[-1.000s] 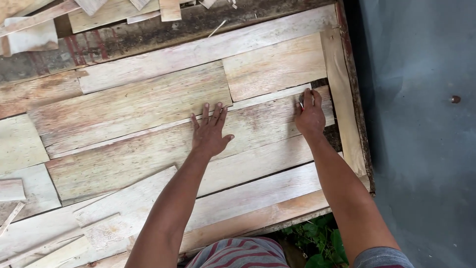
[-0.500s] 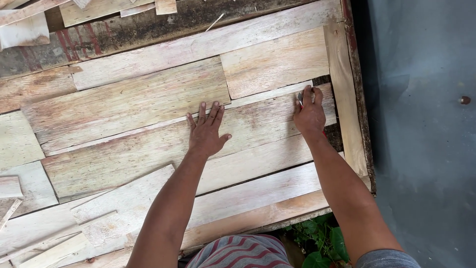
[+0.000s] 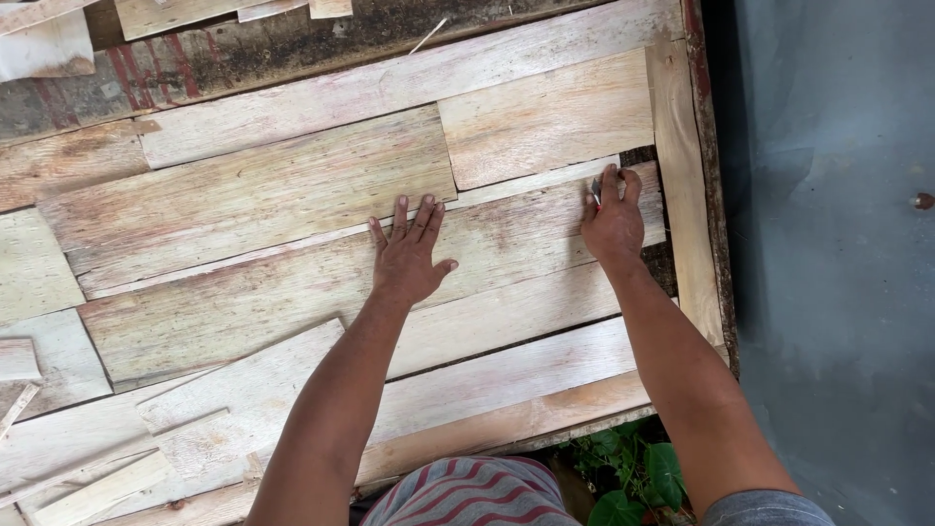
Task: Cutting and fitting thin wood veneer sheets onto a wooden surface using a utility knife.
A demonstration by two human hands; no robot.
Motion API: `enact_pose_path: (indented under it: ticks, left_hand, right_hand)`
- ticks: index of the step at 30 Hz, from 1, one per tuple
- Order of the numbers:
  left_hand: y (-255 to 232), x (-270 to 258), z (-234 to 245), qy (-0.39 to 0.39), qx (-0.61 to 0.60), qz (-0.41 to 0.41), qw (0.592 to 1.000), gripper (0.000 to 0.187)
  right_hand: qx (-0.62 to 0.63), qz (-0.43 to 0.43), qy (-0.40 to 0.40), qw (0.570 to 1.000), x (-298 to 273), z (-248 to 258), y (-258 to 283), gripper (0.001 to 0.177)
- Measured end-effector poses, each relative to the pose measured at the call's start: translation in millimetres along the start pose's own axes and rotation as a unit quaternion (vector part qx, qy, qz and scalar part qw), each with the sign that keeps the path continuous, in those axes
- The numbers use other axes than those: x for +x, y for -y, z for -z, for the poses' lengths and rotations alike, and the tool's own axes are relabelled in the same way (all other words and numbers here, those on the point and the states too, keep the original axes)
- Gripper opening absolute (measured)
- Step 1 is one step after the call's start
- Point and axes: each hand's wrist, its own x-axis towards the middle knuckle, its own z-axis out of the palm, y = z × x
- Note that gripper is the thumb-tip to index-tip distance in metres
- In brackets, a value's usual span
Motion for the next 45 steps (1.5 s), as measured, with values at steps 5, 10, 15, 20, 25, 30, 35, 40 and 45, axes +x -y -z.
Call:
enact_pose_path:
  ticks: [5,10,15,20,25,30,35,40,45]
  left_hand:
    - [-0.6,1.6,-2.2,-0.001,0.004,0.001,1.000,0.096]
    - [-0.2,2.3,-3.4,-0.006,0.006,-0.001,1.000,0.095]
    - [0.2,2.2,-4.8,-0.004,0.010,0.000,1.000,0.096]
    - [-1.5,0.6,-0.4,0.000,0.005,0.002,1.000,0.095]
    - [-1.8,0.7,-2.1,0.003,0.004,0.004,1.000,0.095]
    - [-1.9,1.1,-1.9,0.003,0.008,0.007,1.000,0.095]
    - [-8.6,-2.8,9.4,0.018,0.019,0.013,1.000,0.091]
    - [-15.5,-1.2,12.8,0.028,0.029,0.022,0.999,0.090]
    - [-29.6,-2.9,27.5,0.039,0.015,0.019,0.999,0.090]
  right_hand:
    - [0.004,0.002,-0.003,1.000,3.0,-4.4,-6.7,0.061]
    - [0.003,0.006,-0.004,1.000,4.2,-5.4,-6.7,0.063]
    - [0.052,-0.043,0.007,0.998,0.8,9.4,0.4,0.080]
    - [0.069,-0.059,0.017,0.996,16.0,1.6,-22.6,0.088]
    - [0.083,-0.058,0.007,0.995,13.1,4.4,-20.5,0.082]
    - [0.056,-0.070,0.052,0.995,18.6,5.4,-17.7,0.080]
    - [0.047,-0.077,0.068,0.994,26.3,1.1,-16.5,0.077]
    - [0.045,-0.102,0.068,0.991,24.4,6.7,-2.0,0.079]
    - [0.002,-0.129,0.060,0.990,27.7,10.7,7.7,0.095]
